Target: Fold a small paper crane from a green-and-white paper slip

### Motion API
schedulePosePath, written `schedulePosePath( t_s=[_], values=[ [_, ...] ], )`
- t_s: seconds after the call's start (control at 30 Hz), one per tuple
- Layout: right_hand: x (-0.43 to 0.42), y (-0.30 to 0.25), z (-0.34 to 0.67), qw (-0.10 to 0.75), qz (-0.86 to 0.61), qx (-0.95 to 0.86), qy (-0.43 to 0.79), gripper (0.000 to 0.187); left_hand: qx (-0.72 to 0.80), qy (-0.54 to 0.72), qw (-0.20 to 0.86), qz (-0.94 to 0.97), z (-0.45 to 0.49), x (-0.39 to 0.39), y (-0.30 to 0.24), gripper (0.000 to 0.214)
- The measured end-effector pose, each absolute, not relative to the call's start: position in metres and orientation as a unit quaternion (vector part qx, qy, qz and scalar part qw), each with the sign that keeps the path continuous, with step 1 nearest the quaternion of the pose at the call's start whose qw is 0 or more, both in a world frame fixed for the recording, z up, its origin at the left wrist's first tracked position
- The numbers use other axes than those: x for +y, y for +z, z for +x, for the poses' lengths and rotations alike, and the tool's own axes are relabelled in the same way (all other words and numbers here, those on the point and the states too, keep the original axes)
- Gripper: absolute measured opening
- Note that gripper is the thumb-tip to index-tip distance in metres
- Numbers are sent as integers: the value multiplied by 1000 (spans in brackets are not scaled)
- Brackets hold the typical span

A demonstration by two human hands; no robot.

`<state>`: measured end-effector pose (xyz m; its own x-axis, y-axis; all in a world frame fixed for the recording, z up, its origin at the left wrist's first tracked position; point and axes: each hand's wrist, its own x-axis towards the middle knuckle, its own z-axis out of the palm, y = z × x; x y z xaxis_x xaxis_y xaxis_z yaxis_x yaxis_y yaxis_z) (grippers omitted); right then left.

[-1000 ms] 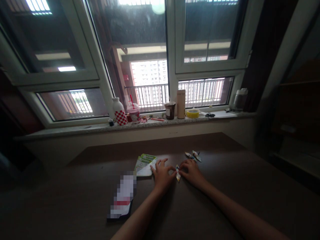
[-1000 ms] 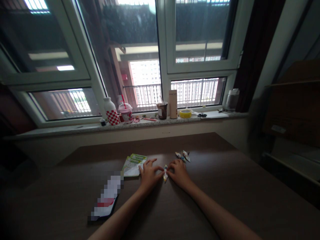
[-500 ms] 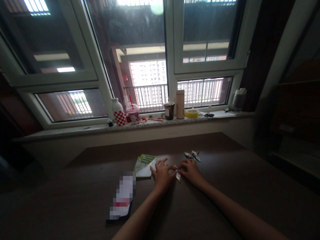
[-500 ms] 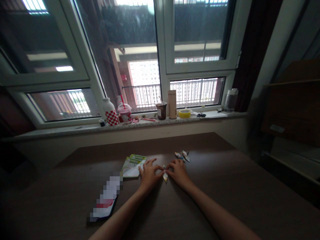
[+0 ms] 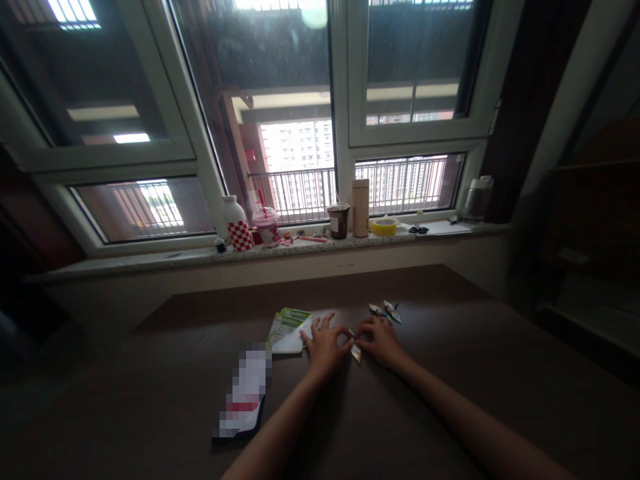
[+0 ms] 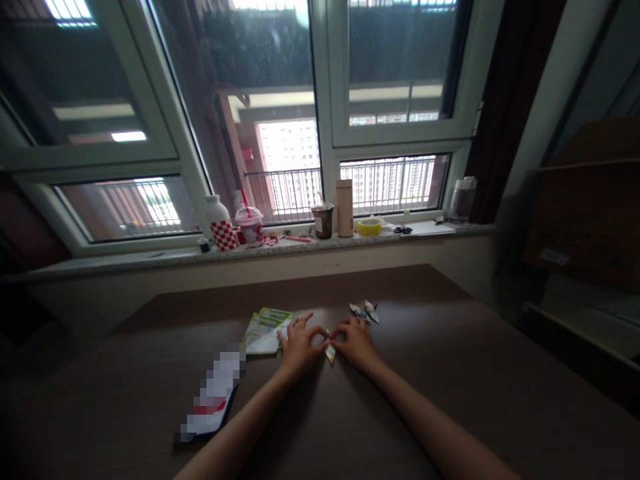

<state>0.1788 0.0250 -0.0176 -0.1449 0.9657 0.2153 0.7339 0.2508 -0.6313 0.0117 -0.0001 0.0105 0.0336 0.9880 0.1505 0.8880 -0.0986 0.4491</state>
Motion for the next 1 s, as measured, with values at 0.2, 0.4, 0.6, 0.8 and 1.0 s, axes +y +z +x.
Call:
schedulePosePath(
  t_s=[0.2,0.4,0.6,0.8,1.0],
  values=[
    [28,-18,183,289,-573,-739,206,13,653,208,127,717,9,-1,12,14],
    [29,-18,186,286,-561,-749,207,14,642,210,121,728,5,-2,13,13],
    [27,-16,187,282,-557,-755,202,15,644,187,113,733,0,-3,15,13],
    [22,-15,188,286,-537,-773,179,14,620,188,77,758,-1,-5,16,11],
    [20,-15,190,276,-528,-783,177,16,595,179,42,782,-1,-5,16,11]
  ],
)
